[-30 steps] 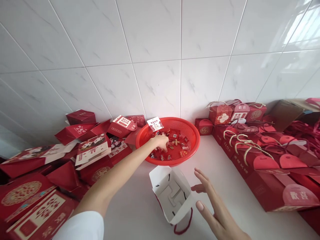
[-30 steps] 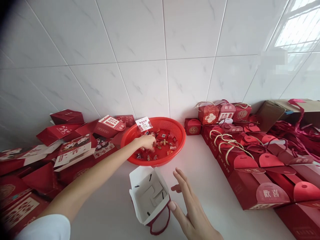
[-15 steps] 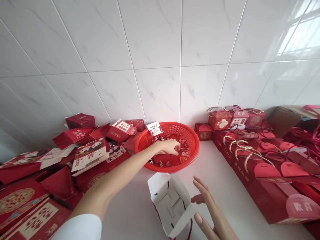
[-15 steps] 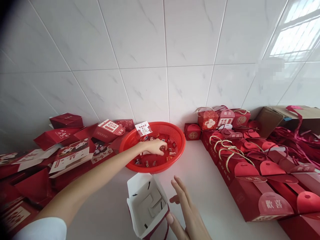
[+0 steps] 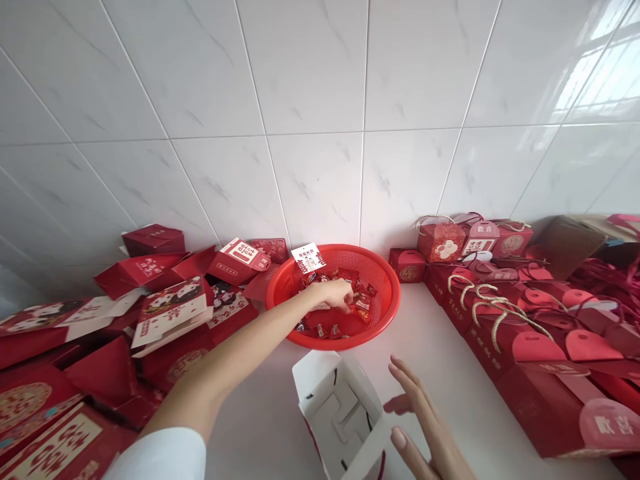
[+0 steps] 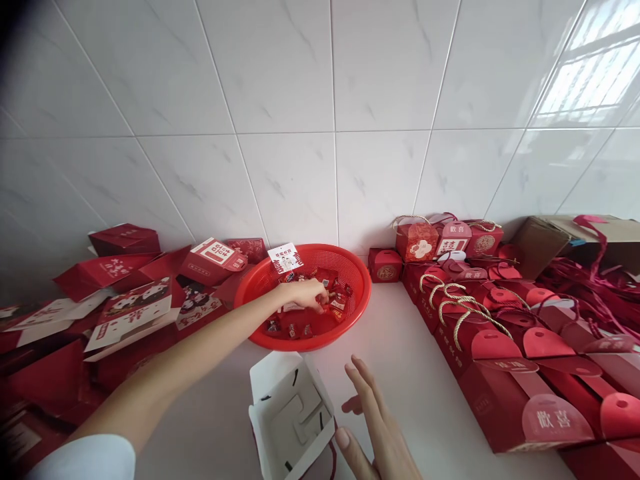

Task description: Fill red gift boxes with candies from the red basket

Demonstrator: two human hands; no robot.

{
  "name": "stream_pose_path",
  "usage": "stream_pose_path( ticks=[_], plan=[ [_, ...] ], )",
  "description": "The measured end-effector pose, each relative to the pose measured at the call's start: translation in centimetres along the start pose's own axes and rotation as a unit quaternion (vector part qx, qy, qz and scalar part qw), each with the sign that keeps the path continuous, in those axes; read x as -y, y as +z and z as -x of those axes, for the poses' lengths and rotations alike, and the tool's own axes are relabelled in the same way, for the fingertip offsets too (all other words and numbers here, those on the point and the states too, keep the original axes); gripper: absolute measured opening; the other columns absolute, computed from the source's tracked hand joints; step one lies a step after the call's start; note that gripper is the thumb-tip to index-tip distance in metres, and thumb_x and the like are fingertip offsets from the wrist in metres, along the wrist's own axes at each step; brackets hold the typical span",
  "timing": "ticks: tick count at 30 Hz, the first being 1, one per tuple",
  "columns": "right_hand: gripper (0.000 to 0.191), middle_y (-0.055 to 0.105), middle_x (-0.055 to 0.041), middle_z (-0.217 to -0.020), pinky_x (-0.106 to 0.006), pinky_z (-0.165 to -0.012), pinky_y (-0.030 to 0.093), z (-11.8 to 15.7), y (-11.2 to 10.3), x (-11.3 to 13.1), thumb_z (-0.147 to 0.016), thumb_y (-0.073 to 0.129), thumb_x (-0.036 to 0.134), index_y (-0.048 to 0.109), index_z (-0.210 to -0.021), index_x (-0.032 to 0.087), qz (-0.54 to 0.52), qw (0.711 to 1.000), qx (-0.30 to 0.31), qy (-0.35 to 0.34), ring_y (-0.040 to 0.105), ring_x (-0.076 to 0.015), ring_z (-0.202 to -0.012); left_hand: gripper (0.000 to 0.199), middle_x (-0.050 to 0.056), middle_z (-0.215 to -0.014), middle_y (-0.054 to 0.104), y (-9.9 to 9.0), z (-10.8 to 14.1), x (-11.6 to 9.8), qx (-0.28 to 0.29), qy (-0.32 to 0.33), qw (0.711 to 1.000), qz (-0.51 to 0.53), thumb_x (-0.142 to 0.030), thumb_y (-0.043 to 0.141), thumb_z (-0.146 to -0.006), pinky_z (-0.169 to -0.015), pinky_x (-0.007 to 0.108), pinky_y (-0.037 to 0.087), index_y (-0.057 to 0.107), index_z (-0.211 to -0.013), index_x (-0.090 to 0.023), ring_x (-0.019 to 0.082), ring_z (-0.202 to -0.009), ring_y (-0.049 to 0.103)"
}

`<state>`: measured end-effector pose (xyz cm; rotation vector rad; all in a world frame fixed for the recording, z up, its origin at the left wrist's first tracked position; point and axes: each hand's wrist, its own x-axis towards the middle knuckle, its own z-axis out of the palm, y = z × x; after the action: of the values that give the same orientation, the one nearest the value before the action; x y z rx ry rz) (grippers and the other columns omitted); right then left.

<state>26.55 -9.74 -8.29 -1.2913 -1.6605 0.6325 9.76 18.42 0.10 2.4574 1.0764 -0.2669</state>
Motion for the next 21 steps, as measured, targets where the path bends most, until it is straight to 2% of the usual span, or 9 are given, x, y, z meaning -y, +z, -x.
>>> stream_pose_path(
  ticks=[2,4,7,10,13,15,17,19,21],
  plan=[
    [0.057,0.038,-0.0117,-0.16,-0.04,-0.091,0.06,-0.1,-0.3,-0.1,-0.102,0.046,0.042,0.031,-0.157,0.041,-0.004,1.0,0.016,-0.001,0.071,-0.0216,-0.097,0.014,0.004,-0.085,0.075,-0.5,0.5,0.7,-0.02,0.007,0.999,0.03,-0.027,0.077,-0.071,-0.071,0.028,0.046,0.077,-0.083,-0.02,0.023,-0.082,0.067],
    [0.055,0.053,-0.0129,-0.148,-0.04,-0.095,0.058,-0.4,-0.7,-0.2,-0.102,0.047,0.042,0.034,-0.156,0.037,-0.012,0.999,0.032,0.004,0.071,-0.0213,-0.1,0.011,0.002,-0.084,0.075,-1.0,1.1,1.0,-0.034,0.022,0.997,0.066,-0.027,0.074,-0.075,-0.073,0.025,0.045,0.076,-0.083,-0.02,0.02,-0.083,0.066],
    [0.049,0.073,-0.0098,-0.106,-0.038,-0.092,0.058,-1.4,-1.6,0.0,-0.102,0.045,0.046,0.045,-0.148,0.027,-0.044,0.999,0.008,0.029,0.072,-0.0216,-0.095,0.012,0.002,-0.085,0.075,-1.4,2.2,0.8,-0.044,0.056,0.989,0.129,-0.027,0.069,-0.081,-0.074,0.023,0.046,0.074,-0.086,-0.017,0.016,-0.081,0.066],
    [0.042,0.071,-0.0047,-0.082,-0.032,-0.078,0.058,-3.8,-2.7,1.3,-0.101,0.047,0.049,0.059,-0.131,0.023,-0.092,0.994,-0.038,0.039,0.07,-0.0202,-0.08,0.017,0.004,-0.092,0.075,-1.7,3.5,0.3,-0.053,0.086,0.977,0.186,-0.028,0.066,-0.085,-0.077,0.024,0.048,0.073,-0.092,-0.014,0.016,-0.084,0.067],
    [0.038,0.071,-0.0049,-0.086,-0.032,-0.076,0.056,-8.3,-3.7,3.1,-0.094,0.06,0.049,0.064,-0.122,0.023,-0.13,0.99,-0.047,0.007,0.069,-0.0204,-0.081,0.019,0.005,-0.096,0.075,-2.1,4.7,-0.7,-0.069,0.11,0.966,0.225,-0.03,0.067,-0.085,-0.079,0.025,0.048,0.072,-0.094,-0.013,0.016,-0.087,0.066],
    [0.037,0.072,-0.0076,-0.103,-0.032,-0.077,0.057,-12.0,-3.8,4.0,-0.086,0.071,0.045,0.067,-0.115,0.023,-0.169,0.983,-0.075,0.02,0.068,-0.0219,-0.09,0.022,0.005,-0.095,0.074,-2.3,5.4,-1.6,-0.088,0.123,0.953,0.263,-0.034,0.069,-0.085,-0.079,0.027,0.049,0.071,-0.093,-0.014,0.017,-0.087,0.066],
    [0.042,0.068,-0.0079,-0.124,-0.031,-0.079,0.058,-15.5,-3.2,4.6,-0.08,0.078,0.039,0.067,-0.118,0.025,-0.257,0.96,-0.095,0.053,0.067,-0.0218,-0.1,0.028,0.005,-0.095,0.074,-2.5,6.0,-2.7,-0.13,0.136,0.938,0.291,-0.04,0.071,-0.084,-0.081,0.029,0.05,0.071,-0.093,-0.014,0.019,-0.088,0.066],
    [0.036,0.069,-0.0063,-0.116,-0.032,-0.077,0.06,-18.3,-2.0,4.9,-0.081,0.076,0.036,0.068,-0.115,0.024,-0.357,0.926,-0.064,0.108,0.068,-0.0221,-0.1,0.032,0.006,-0.099,0.074,-2.7,6.4,-3.7,-0.19,0.147,0.929,0.282,-0.044,0.072,-0.083,-0.085,0.031,0.05,0.073,-0.094,-0.015,0.021,-0.093,0.066],
    [0.019,0.071,-0.0058,-0.105,-0.034,-0.072,0.063,-20.0,-0.6,5.1,-0.085,0.071,0.033,0.072,-0.099,0.02,-0.443,0.883,-0.034,0.151,0.069,-0.0214,-0.092,0.029,0.006,-0.104,0.075,-2.9,6.7,-4.4,-0.248,0.143,0.928,0.24,-0.042,0.07,-0.084,-0.089,0.032,0.049,0.074,-0.097,-0.016,0.022,-0.1,0.066]
  ],
)
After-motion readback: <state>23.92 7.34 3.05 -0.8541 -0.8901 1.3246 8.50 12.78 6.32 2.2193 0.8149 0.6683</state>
